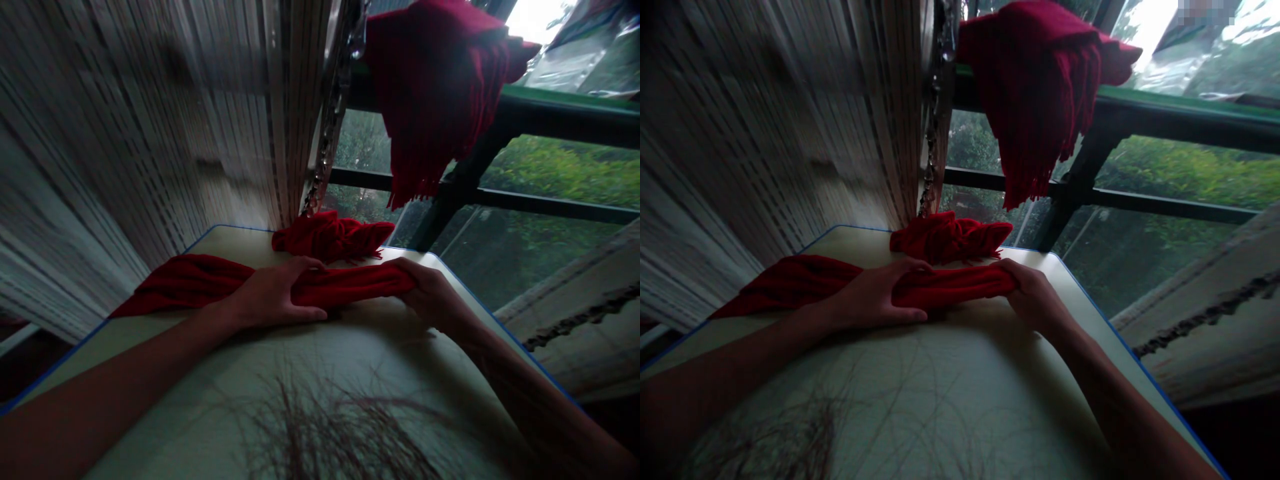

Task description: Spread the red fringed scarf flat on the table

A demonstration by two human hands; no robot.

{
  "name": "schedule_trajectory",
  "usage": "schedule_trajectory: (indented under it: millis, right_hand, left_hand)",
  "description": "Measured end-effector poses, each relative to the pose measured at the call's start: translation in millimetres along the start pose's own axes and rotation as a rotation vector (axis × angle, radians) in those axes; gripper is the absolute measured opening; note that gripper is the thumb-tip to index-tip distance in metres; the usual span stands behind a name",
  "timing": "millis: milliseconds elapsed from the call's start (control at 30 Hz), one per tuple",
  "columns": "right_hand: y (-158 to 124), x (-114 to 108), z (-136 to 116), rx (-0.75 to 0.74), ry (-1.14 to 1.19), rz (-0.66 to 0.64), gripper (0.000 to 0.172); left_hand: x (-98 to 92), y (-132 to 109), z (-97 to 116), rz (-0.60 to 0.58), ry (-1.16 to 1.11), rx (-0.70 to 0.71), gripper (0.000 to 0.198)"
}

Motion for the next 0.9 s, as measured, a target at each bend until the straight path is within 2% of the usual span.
schedule_trajectory:
  millis: [67,133,333,500,733,900]
  right_hand:
    - [0.6,-0.9,4.2,0.031,0.027,0.009,0.02]
    - [1.1,-1.7,7.7,0.066,0.08,0.013,0.02]
    - [2.1,-2.5,12.2,0.106,0.133,0.004,0.026]
    - [2.7,-3.0,13.2,0.11,0.059,0.004,0.028]
    - [-0.2,0.9,1.8,0.13,0.068,-0.043,0.028]
    - [-0.5,5.7,5.9,0.15,0.089,-0.078,0.028]
  left_hand:
    - [1.0,-0.6,2.3,0.015,0.004,0.07,0.096]
    - [1.0,-1.1,3.5,0.035,0.009,0.12,0.097]
    - [-5.5,-0.8,3.4,0.131,0.009,0.161,0.049]
    - [-8.6,0.6,-1.1,0.166,0.043,0.117,0.023]
    - [-9.2,1.4,-4.4,0.145,-0.013,0.049,0.031]
    - [-7.3,0.7,-6.8,0.156,-0.026,0.029,0.039]
Point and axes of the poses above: each hand's wrist, its own y-axis towards the middle knuckle, its own x-axis out of the palm, z = x × y, the point moved 6 cm from there along y, towards the middle knuckle, and after that the axes turned 11 degrees about x, right-handed, at the moved point
